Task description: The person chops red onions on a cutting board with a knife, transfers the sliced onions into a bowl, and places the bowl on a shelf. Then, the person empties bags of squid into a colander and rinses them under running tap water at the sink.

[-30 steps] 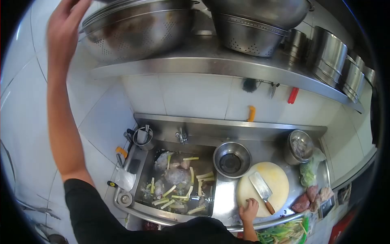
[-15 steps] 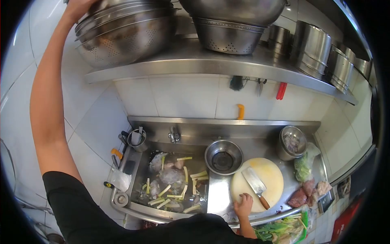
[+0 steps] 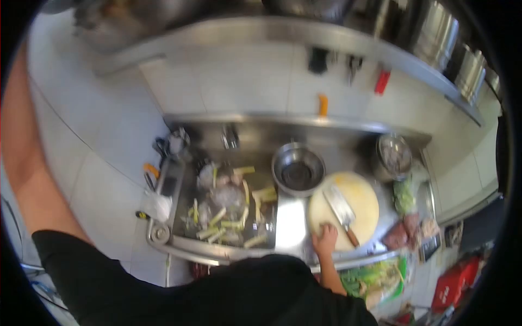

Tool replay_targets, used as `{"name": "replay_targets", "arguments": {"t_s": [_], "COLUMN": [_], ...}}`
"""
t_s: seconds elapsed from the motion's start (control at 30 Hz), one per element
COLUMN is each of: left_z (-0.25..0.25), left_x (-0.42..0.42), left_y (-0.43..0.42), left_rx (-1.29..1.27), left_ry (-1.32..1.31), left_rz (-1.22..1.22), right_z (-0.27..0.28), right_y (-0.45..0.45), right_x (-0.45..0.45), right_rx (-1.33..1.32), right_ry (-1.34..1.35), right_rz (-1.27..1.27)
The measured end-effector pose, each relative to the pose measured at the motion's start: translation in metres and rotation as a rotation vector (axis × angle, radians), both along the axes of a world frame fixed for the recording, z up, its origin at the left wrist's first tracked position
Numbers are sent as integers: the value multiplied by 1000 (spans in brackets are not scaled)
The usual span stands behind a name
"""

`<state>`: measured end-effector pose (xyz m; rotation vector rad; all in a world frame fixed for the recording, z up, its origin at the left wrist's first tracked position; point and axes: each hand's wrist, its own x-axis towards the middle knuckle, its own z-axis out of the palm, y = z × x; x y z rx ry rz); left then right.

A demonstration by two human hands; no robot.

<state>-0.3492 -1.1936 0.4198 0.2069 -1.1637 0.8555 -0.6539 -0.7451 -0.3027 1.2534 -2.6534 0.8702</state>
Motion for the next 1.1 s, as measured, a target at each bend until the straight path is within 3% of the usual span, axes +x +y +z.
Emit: {"name": "replay_targets", "arguments": {"t_s": [0.23, 0.47, 0.7, 0.93, 1.1], "left_z": [-179, -281, -317, -313, -317], "left_x": [116, 246, 299, 310, 262], "left_y": [74, 147, 160, 160, 145], "left_rx": [469, 946, 1161, 1295, 1653], "left_ry": [-121, -16, 80, 101, -49], "left_rz": [-136, 2, 85, 75, -27], "right_z": [24, 31, 38, 35, 38], "right_y": [-5, -6, 21, 76, 107], "right_x": [-2, -8, -41, -98, -121], "right_rx": [10, 46, 78, 190, 109], "right_ry": [-14, -11, -4, -31, -12], "right_rz": [2, 21, 30, 137, -43]}}
